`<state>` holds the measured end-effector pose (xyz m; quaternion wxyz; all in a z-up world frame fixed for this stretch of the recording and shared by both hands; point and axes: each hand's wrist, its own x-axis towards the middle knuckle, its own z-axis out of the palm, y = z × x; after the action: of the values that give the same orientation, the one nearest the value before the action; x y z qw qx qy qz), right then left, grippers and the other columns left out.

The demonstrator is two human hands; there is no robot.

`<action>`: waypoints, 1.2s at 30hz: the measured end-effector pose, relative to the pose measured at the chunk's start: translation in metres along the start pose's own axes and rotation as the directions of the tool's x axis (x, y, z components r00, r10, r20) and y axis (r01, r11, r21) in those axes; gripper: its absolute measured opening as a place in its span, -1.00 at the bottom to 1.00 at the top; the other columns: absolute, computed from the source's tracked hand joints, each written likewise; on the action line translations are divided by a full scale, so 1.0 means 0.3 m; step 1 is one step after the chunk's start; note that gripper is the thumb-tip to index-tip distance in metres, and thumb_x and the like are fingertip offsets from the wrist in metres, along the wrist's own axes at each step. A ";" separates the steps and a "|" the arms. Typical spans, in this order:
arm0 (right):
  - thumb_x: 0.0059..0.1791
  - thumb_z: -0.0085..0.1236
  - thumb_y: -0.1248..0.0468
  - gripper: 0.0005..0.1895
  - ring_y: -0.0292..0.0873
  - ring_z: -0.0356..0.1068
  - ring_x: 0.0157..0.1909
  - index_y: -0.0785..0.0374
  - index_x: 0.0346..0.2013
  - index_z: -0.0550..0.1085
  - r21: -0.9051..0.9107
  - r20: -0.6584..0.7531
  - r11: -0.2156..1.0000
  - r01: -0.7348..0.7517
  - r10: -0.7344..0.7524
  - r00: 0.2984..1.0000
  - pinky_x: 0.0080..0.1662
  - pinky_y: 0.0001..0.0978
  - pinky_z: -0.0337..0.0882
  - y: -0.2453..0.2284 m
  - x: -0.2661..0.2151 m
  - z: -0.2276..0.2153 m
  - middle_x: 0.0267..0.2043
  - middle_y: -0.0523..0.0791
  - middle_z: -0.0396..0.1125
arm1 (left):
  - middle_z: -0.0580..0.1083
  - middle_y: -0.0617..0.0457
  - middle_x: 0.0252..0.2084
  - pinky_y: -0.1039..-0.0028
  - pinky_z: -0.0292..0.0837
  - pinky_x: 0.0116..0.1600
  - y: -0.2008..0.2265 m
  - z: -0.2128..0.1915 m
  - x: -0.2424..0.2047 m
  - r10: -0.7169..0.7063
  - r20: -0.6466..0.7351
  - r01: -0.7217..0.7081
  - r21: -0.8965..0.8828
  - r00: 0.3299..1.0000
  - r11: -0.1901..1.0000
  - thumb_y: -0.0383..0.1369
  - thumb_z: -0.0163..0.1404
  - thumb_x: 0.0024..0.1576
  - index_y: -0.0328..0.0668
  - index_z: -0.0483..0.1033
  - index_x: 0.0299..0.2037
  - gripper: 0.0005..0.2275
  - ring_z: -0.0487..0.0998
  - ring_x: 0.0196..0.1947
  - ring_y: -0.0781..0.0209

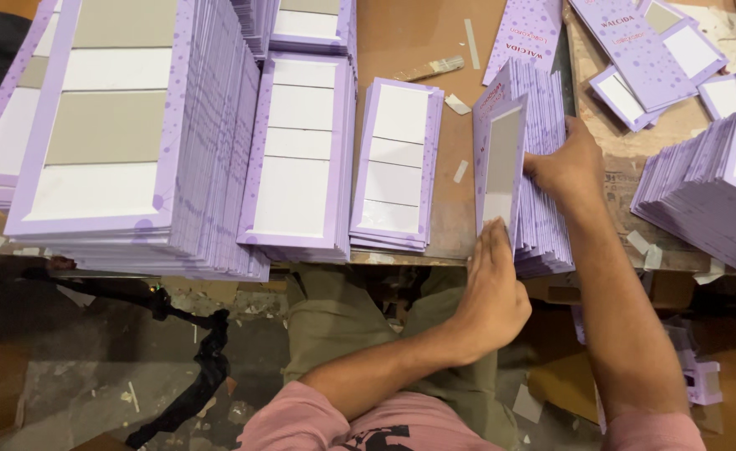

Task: The person repeatedly picks up stacks of purple rectangular pads from a table, aligns their edges, and places them into a growing pile. The person handles the pads by hand, moving them between piles and occasionally adjusting their orientation.

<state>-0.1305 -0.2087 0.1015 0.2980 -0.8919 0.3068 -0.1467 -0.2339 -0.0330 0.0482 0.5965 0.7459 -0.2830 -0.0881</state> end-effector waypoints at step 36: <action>-0.36 0.59 0.04 -0.10 -0.01 0.52 -0.04 0.42 0.13 0.42 -0.013 0.022 0.999 0.030 -0.029 0.999 0.03 -0.19 0.47 -0.011 -0.009 -0.011 -0.02 0.08 0.48 | 0.09 -0.55 0.40 -0.21 -0.20 0.46 -0.352 -0.141 0.376 -0.063 -0.046 0.075 0.788 0.997 0.611 -0.48 0.04 0.02 -0.28 0.30 0.07 -0.62 -0.02 0.44 -0.59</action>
<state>-0.1325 -0.2063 0.1057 0.2930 -0.9000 0.2913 -0.1391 -0.0875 -0.0434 -0.0162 0.2062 0.9429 -0.2600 0.0275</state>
